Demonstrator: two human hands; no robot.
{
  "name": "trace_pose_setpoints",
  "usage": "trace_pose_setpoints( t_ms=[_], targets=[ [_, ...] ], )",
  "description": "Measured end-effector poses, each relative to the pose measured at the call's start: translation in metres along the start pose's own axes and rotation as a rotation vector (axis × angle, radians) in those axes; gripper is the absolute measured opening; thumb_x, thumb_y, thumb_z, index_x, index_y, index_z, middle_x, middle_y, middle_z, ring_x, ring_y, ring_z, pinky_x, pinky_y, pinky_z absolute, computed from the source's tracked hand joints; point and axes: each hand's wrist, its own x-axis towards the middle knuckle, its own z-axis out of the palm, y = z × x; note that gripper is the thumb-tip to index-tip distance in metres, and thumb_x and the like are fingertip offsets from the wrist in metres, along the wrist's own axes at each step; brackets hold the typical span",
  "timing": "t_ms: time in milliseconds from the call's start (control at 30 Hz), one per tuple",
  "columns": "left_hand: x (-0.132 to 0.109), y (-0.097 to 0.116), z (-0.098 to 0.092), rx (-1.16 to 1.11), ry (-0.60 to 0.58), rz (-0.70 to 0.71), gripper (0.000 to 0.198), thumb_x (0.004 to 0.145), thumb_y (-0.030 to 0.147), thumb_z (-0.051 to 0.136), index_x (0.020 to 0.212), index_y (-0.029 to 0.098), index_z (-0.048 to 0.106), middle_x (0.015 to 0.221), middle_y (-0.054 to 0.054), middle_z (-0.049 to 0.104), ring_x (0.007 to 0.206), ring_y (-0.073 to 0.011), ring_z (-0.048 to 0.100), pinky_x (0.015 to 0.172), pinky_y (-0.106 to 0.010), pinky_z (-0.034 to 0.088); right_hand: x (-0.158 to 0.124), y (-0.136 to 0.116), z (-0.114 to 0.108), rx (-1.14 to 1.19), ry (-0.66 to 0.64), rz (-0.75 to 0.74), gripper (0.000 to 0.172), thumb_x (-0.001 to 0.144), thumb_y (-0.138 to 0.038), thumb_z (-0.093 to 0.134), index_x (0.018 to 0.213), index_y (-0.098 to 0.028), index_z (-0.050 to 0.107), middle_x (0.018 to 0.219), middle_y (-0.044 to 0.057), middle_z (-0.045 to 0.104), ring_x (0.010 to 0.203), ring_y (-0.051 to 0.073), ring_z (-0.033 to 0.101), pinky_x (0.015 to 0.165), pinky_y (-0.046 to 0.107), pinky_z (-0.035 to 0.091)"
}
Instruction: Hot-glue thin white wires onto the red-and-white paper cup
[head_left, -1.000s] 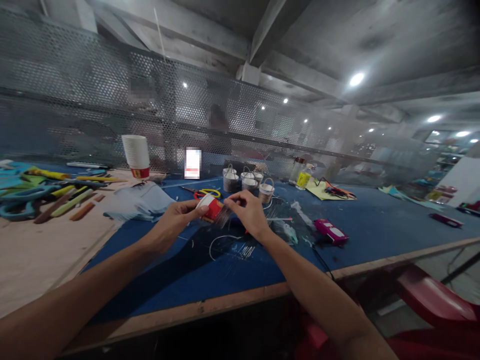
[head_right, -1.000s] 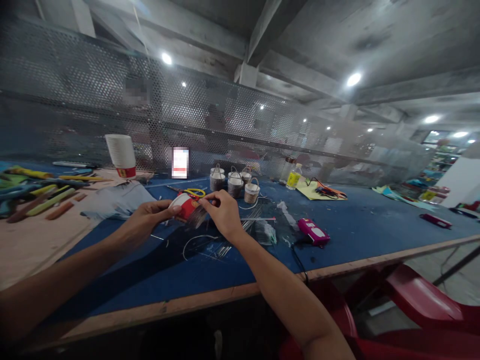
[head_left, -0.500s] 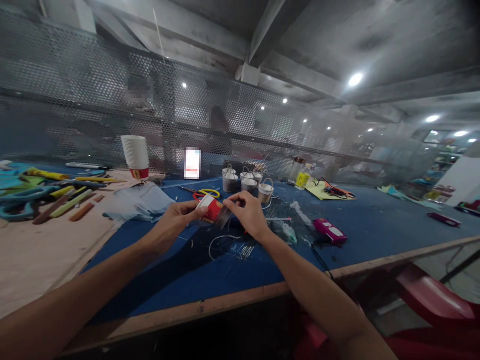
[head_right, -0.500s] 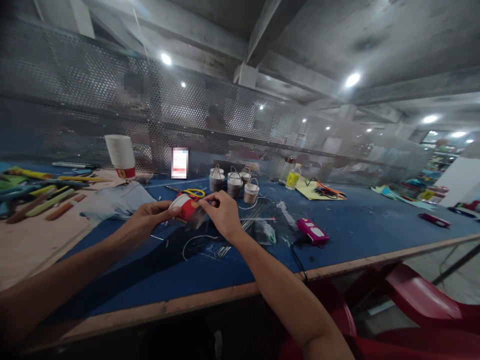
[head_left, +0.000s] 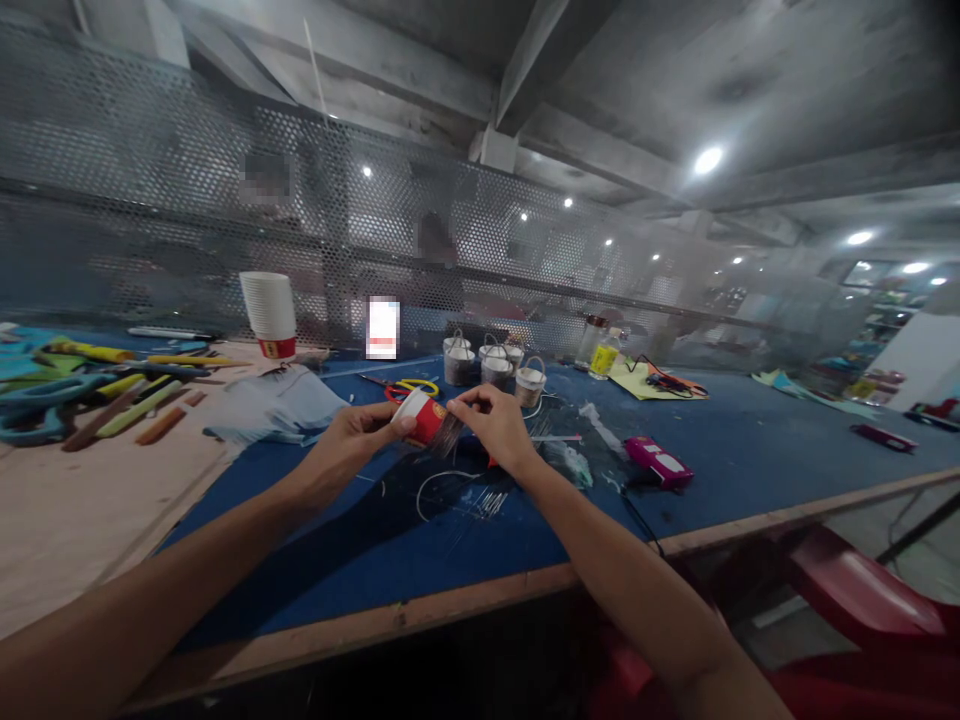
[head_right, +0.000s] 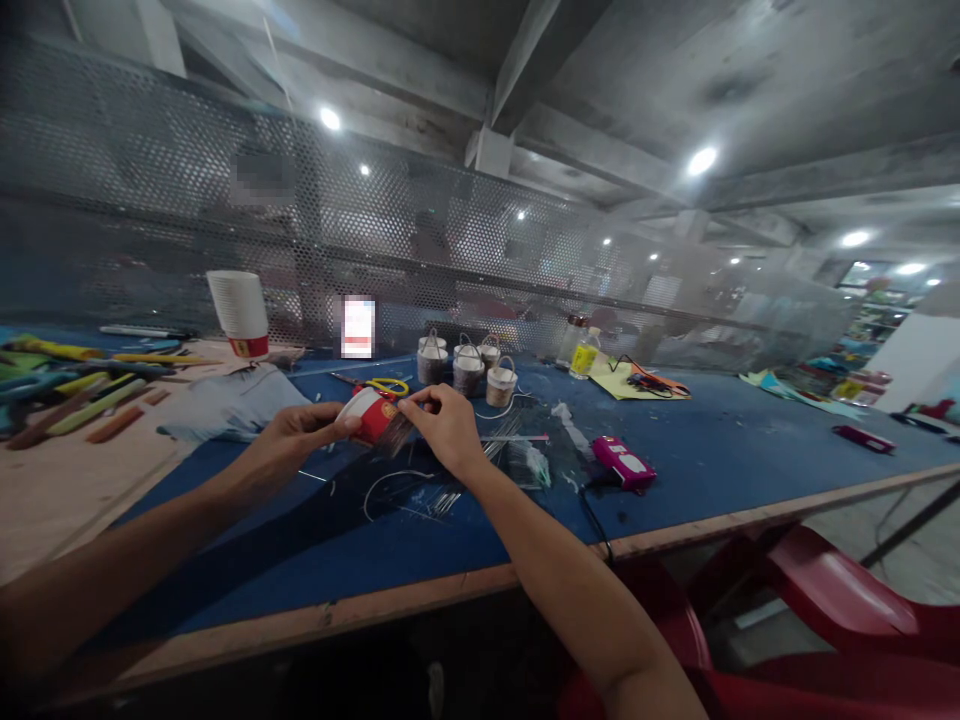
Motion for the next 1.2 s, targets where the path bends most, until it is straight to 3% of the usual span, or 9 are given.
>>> trace_pose_setpoints(
  t_ms=[467, 567, 733, 900, 1067, 1200],
  targets=[
    [0.001, -0.005, -0.003, -0.001, -0.025, 0.017, 0.030, 0.085, 0.050, 0.080, 0.099, 0.025, 0.088, 0.097, -0.007, 0.084, 0.101, -0.0297, 0.073, 0.104, -0.043, 0.049, 0.006, 0.010, 0.002, 0.094, -0.054, 0.113, 0.023, 0.083, -0.040, 0.078, 0.083, -0.018, 0.079, 0.069, -0.001, 0.070, 0.065, 0.014, 0.059, 0.064, 0.026, 0.045],
    [0.002, -0.007, -0.005, -0.004, -0.017, 0.027, 0.031, 0.085, 0.051, 0.080, 0.099, 0.024, 0.088, 0.098, -0.007, 0.084, 0.103, -0.0302, 0.073, 0.105, -0.043, 0.049, 0.007, 0.014, 0.001, 0.068, -0.077, 0.077, 0.024, 0.090, -0.041, 0.071, 0.085, -0.019, 0.079, 0.077, 0.001, 0.075, 0.072, 0.016, 0.064, 0.071, 0.028, 0.049],
    [0.008, -0.017, -0.014, 0.001, 0.068, 0.049, 0.035, 0.084, 0.052, 0.081, 0.103, 0.024, 0.087, 0.105, -0.007, 0.084, 0.107, -0.0319, 0.071, 0.107, -0.046, 0.047, 0.007, 0.012, 0.000, 0.045, -0.112, 0.034, 0.047, 0.104, -0.053, 0.049, 0.095, -0.018, 0.079, 0.089, 0.004, 0.077, 0.084, 0.018, 0.069, 0.083, 0.030, 0.050],
    [0.013, -0.022, -0.017, -0.052, 0.079, 0.089, 0.031, 0.085, 0.049, 0.080, 0.104, 0.025, 0.087, 0.106, -0.007, 0.084, 0.112, -0.0315, 0.071, 0.110, -0.045, 0.044, 0.005, 0.011, 0.003, 0.064, -0.202, 0.052, 0.039, 0.097, -0.053, 0.065, 0.114, -0.019, 0.075, 0.114, 0.007, 0.078, 0.105, 0.020, 0.071, 0.095, 0.031, 0.051],
    [0.013, -0.019, -0.016, -0.121, 0.086, 0.035, 0.033, 0.080, 0.047, 0.085, 0.102, 0.023, 0.087, 0.102, -0.008, 0.084, 0.108, -0.0308, 0.072, 0.106, -0.041, 0.047, 0.001, 0.007, 0.004, 0.045, -0.203, 0.064, 0.045, 0.090, -0.052, 0.075, 0.119, -0.017, 0.072, 0.109, 0.008, 0.078, 0.098, 0.021, 0.072, 0.091, 0.034, 0.054],
    [0.014, -0.018, -0.016, -0.213, 0.092, 0.000, 0.032, 0.079, 0.044, 0.085, 0.104, 0.024, 0.087, 0.098, -0.006, 0.083, 0.092, -0.0238, 0.072, 0.088, -0.031, 0.052, -0.004, 0.002, 0.004, -0.072, -0.113, -0.127, 0.046, 0.088, -0.047, 0.081, 0.121, -0.019, 0.070, 0.117, 0.009, 0.074, 0.107, 0.022, 0.069, 0.099, 0.038, 0.053]
  ],
)
